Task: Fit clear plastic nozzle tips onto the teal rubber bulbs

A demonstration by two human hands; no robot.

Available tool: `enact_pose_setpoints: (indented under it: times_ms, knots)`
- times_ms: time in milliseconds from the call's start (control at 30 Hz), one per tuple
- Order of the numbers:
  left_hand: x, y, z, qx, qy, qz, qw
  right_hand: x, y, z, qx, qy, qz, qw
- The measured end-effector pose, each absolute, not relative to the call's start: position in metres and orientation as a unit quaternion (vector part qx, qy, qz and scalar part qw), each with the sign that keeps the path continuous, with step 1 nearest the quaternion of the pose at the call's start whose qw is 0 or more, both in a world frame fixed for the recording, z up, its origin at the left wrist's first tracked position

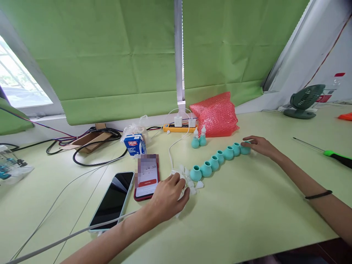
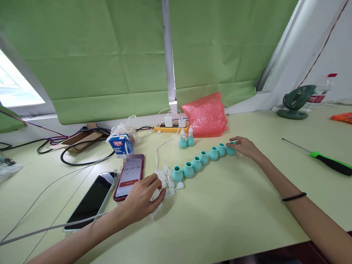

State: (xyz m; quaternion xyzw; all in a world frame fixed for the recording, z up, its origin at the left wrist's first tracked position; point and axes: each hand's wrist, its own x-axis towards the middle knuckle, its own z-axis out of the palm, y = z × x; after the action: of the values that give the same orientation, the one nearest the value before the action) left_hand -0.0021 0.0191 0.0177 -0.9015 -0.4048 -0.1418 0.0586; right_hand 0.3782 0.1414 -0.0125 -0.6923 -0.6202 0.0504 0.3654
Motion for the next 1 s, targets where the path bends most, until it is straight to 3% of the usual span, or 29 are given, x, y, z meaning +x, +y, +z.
enact_pose_setpoints:
  times_ms: [167,267,367,567,833,1000]
  knots:
    - [-0.002,0.020,0.016,-0.905,-0.400,-0.128,0.068,0.332,0.129,0.024,-0.630,-0.662,-0.034,0.404]
    - [-0.002,0.021,0.013,-0.909,-0.396,-0.109,0.074,0.288,0.133,0.045,-0.566,-0.747,0.021,0.348]
    - [-0.001,0.021,0.012,-0.910,-0.392,-0.111,0.076,0.256,0.153,0.054,-0.598,-0.745,0.063,0.287]
    - [-0.002,0.019,0.012,-0.911,-0.382,-0.129,0.087,0.233,0.198,0.049,-0.592,-0.751,0.161,0.245]
    - [-0.003,0.017,0.016,-0.907,-0.377,-0.166,0.084,0.217,0.200,0.043,-0.545,-0.798,0.122,0.228]
    - [-0.005,0.017,0.021,-0.881,-0.386,-0.272,0.030,0.210,0.175,0.052,-0.521,-0.807,0.051,0.273]
